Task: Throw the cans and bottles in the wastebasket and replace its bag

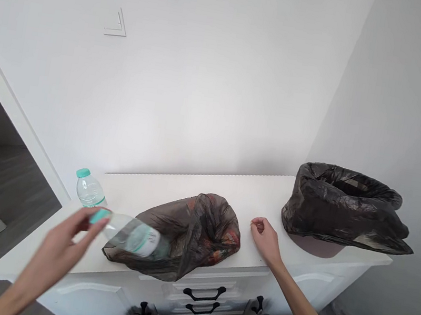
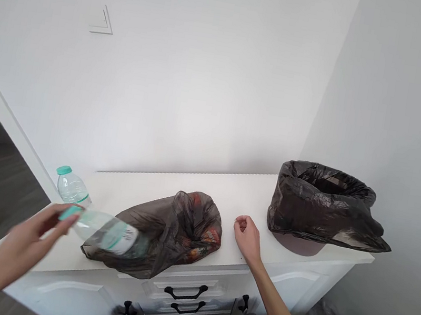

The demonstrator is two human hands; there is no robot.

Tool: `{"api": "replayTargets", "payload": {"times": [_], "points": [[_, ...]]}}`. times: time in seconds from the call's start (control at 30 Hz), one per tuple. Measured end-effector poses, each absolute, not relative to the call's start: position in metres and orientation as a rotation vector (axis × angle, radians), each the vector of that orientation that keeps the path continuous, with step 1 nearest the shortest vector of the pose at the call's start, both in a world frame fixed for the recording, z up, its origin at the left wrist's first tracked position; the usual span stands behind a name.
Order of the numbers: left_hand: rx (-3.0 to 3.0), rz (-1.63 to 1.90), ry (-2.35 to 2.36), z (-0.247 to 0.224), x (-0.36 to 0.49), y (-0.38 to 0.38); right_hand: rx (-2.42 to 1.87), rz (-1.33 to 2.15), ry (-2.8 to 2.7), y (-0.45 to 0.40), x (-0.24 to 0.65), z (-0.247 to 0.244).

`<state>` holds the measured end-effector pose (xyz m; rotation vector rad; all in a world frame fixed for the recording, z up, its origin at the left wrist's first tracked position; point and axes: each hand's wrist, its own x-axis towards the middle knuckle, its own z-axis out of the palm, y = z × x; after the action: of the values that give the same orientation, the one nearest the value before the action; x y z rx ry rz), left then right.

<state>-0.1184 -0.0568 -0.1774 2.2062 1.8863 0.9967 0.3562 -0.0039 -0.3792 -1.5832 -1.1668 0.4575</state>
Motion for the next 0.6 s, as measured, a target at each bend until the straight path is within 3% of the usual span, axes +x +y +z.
{"api": "replayTargets", "payload": {"times": [0.2,0.33,0.6], "points": [[1.932,0.912,2.524,-0.129,-0.199,-0.066,-1.599,0.466,-1.164,-0.007,0.356,-0.382],[2.055,0.773,2.524,-0.119,-0.207,-0.047,-1.594,0.451,-1.166,-0.009,0.355,-0.384],[2.017,0.813,2.444,-0.127,-0.206,-0.01,-1.618,0.453,-1.175,-0.011,0.353,-0.38]]}}
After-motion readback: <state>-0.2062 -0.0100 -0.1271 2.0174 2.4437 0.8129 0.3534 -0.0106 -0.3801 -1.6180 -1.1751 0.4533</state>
